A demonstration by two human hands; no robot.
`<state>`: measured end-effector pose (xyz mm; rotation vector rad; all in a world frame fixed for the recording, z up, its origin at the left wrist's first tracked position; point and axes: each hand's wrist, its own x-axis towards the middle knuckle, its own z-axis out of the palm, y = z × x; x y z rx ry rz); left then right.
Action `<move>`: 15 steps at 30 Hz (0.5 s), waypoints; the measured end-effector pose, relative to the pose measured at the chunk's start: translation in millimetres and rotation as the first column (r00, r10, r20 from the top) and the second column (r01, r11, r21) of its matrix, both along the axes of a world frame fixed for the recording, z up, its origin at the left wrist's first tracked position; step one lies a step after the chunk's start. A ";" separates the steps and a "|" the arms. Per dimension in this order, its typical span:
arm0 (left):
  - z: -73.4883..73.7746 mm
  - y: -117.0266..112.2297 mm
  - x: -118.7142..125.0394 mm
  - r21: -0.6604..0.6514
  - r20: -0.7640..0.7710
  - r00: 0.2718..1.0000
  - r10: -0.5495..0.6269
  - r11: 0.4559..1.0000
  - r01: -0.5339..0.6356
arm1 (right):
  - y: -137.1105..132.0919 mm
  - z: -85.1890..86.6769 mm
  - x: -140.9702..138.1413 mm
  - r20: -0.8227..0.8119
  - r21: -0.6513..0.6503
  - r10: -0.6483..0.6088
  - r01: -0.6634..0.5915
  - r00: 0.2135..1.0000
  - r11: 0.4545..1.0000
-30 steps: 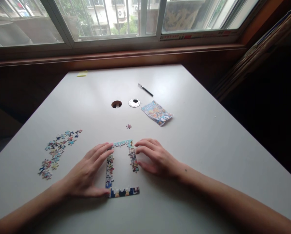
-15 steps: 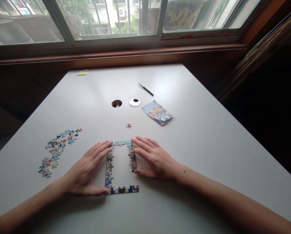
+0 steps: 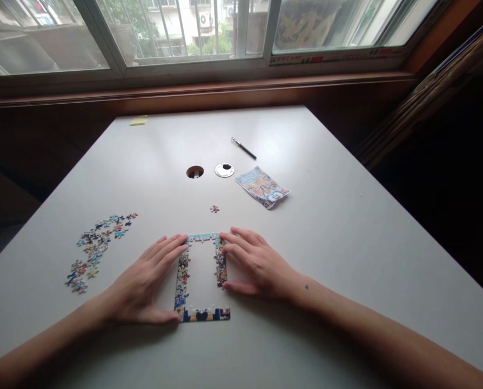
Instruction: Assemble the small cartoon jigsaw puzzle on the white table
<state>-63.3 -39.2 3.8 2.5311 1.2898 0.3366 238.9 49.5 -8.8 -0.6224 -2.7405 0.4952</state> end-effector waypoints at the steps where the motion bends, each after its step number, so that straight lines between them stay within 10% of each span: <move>1: -0.2 0.0 0.1 -0.004 0.003 1.000 -0.001 1.000 0.001 | -0.1 0.3 0.0 -0.001 -0.003 -0.001 0.001 1.000 1.000; 15: -0.4 -0.1 0.5 -0.005 0.005 1.000 -0.010 1.000 0.010 | -5.6 6.9 -1.0 0.057 -0.028 0.064 -0.063 0.996 0.998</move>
